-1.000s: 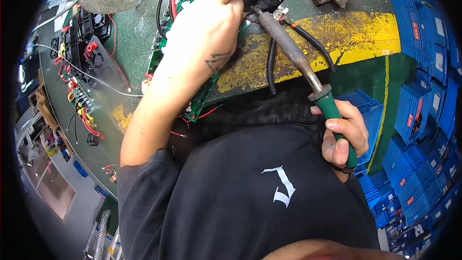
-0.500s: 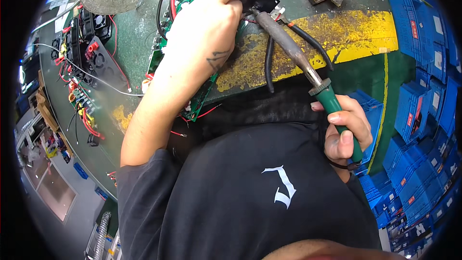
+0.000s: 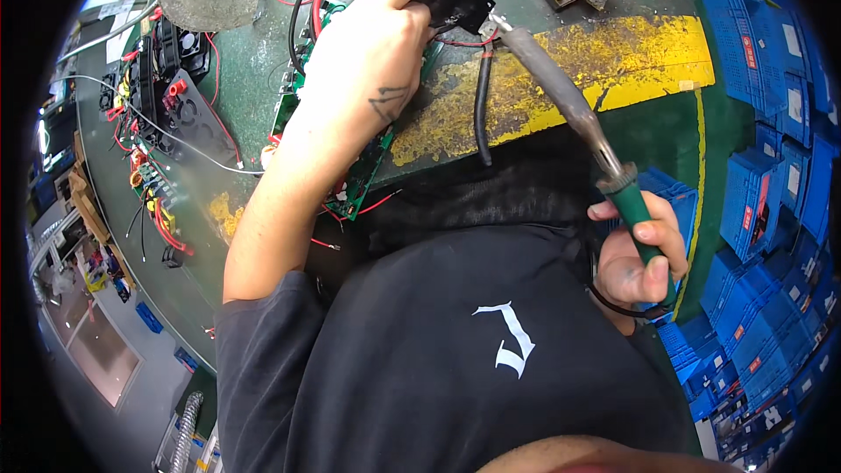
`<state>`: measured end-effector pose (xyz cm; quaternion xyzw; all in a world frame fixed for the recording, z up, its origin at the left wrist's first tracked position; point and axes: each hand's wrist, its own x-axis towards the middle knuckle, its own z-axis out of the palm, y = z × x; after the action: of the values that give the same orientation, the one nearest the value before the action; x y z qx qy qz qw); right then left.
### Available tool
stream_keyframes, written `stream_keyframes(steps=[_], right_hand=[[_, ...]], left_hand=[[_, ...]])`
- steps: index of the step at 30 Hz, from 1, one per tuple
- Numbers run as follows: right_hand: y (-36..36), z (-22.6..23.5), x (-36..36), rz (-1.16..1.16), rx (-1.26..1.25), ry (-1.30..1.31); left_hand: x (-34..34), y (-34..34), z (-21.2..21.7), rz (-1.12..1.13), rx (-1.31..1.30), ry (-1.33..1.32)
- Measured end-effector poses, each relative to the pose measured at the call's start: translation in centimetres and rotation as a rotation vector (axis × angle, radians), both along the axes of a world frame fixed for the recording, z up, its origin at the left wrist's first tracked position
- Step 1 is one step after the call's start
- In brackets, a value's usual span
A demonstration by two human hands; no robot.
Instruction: Soldering components and wires onto circuit boards and assembling them with cooling fans at a factory workbench.
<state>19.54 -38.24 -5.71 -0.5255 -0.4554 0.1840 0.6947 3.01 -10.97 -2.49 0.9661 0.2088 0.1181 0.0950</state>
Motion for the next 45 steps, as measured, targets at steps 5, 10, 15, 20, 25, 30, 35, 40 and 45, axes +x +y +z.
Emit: stream_keyframes(steps=[5, 10, 15, 20, 25, 30, 35, 40, 45], right_hand=[[-1.3, 0.0, 1.1, -0.017, 0.026, 0.016], [-2.2, -0.5, 1.8, -0.168, 0.023, 0.058], [-2.9, -1.5, 3.3, -0.232, -0.019, 0.119], [-4.2, -1.9, 4.4, -0.341, -0.031, 0.206], [-4.3, -1.7, 4.6, -0.330, 0.032, 0.385], [-4.2, -1.6, 4.7, -0.350, 0.038, 0.561], [-4.2, -1.5, 5.3, -0.357, 0.048, 0.610], [-4.0, -1.7, 5.6, -0.350, 0.059, 0.619], [-4.0, -1.7, 5.7, -0.355, 0.089, 0.613]], left_hand=[[1.5, 3.2, -5.5, -0.377, 0.190, -0.832], [0.2, -0.1, 0.0, -0.002, 0.013, -0.045], [0.7, 1.0, -1.5, 0.020, -0.029, -0.031], [0.9, -0.2, -0.5, 0.013, -0.065, -0.080], [0.0, 0.1, -0.6, 0.053, -0.042, -0.049], [-0.3, 0.3, -0.2, 0.036, -0.002, 0.018], [0.1, 0.3, 0.1, 0.026, 0.119, 0.054], [-0.1, -0.1, -0.2, 0.045, 0.222, 0.059], [-0.6, -0.3, 1.3, 0.070, 0.195, 0.008]])
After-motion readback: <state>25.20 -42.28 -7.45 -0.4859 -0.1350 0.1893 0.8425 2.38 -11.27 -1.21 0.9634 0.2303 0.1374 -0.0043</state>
